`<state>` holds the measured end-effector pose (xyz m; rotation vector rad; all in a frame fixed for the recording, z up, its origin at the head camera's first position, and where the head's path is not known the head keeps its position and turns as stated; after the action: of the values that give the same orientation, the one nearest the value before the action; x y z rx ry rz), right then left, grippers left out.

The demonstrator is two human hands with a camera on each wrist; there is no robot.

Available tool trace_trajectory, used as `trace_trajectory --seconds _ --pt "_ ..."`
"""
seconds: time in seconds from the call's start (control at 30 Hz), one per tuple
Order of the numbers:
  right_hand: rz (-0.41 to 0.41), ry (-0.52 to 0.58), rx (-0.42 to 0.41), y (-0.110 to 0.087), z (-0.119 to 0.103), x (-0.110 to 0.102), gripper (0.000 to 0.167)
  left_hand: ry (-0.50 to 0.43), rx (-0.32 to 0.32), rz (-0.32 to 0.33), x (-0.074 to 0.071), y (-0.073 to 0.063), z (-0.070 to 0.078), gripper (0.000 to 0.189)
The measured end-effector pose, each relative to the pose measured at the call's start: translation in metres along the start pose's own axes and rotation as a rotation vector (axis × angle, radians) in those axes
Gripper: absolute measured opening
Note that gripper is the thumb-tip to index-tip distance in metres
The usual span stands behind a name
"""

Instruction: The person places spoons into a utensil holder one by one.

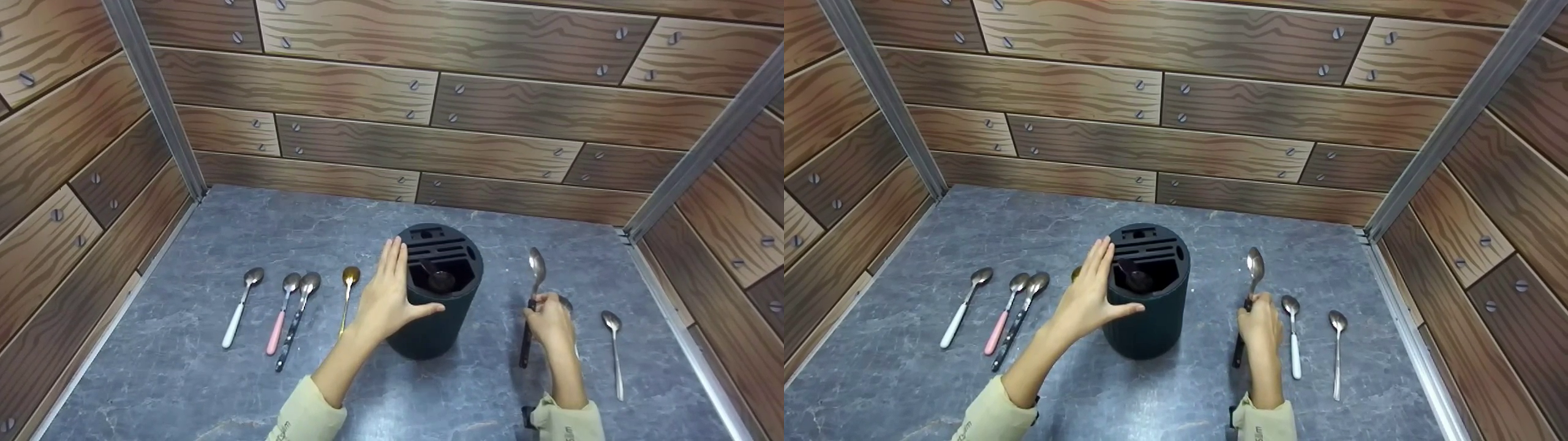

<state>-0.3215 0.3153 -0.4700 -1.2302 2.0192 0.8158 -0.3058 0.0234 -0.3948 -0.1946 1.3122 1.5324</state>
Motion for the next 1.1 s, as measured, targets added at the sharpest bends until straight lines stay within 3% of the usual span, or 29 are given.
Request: trace_trajectory --seconds 0.3,1.1 --pt "0.036 0.055 -0.020 -0.002 -0.007 -0.007 0.030 0.004 0.004 0.006 0.000 0.001 0.000 0.116" --pt "0.026 0.162 0.000 -0.008 -0.023 -0.014 0.032 -0.014 -0.008 0.002 0.002 0.000 -0.001 0.116"
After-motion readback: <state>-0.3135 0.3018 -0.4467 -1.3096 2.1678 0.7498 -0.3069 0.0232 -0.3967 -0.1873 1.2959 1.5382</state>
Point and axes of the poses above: each hand's wrist, its own y-axis towards the middle knuckle, its own x-axis out of the palm, z = x × y, the point moved 10 cm from there along y, towards the middle knuckle, and after that the axes turned 12 degrees about z, right-handed, at the moved point
